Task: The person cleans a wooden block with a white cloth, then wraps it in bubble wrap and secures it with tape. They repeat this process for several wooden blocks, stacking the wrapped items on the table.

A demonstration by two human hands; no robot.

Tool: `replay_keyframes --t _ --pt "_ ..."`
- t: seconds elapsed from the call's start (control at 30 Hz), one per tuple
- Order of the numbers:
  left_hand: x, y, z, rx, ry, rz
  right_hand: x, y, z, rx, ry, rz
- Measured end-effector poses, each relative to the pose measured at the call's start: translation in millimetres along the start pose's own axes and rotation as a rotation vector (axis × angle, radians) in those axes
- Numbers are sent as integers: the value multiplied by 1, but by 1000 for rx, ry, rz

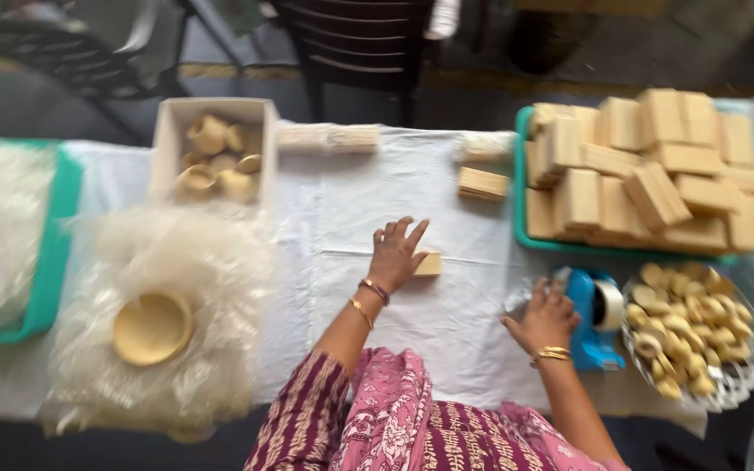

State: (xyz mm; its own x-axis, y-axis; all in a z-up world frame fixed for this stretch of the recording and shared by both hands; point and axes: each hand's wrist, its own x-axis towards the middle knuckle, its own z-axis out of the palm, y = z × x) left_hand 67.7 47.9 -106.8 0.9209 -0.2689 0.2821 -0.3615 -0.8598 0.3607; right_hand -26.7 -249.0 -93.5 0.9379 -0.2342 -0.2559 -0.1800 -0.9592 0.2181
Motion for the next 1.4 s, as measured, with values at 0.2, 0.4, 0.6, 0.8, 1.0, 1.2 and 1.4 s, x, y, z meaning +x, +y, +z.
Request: replay_keyframes --t 0.2,0.4,0.6,0.8,1.0,1.2,1.4 --pt "-72 -17 -142 -108 587 -144 16 -72 -92 534 294 -632" --pt "-177 -122 -231 314 544 -846 -30 -263 -145 961 114 -1320" --pt "-217 -189 -220 218 248 -1194 -86 -390 -239 688 9 -1191" --pt "-228 -217 -226 131 295 -1224 -32 -418 -183 1036 182 -1401" --pt "-214 -223 -226 61 261 -1230 -8 -349 -148 1693 -254 -1282" --pt "-210 -237 -206 233 193 -1286 21 -258 -122 1972 -105 -988" --pt "-183 -203 -200 337 394 -884 69 -150 -145 2218 259 -702"
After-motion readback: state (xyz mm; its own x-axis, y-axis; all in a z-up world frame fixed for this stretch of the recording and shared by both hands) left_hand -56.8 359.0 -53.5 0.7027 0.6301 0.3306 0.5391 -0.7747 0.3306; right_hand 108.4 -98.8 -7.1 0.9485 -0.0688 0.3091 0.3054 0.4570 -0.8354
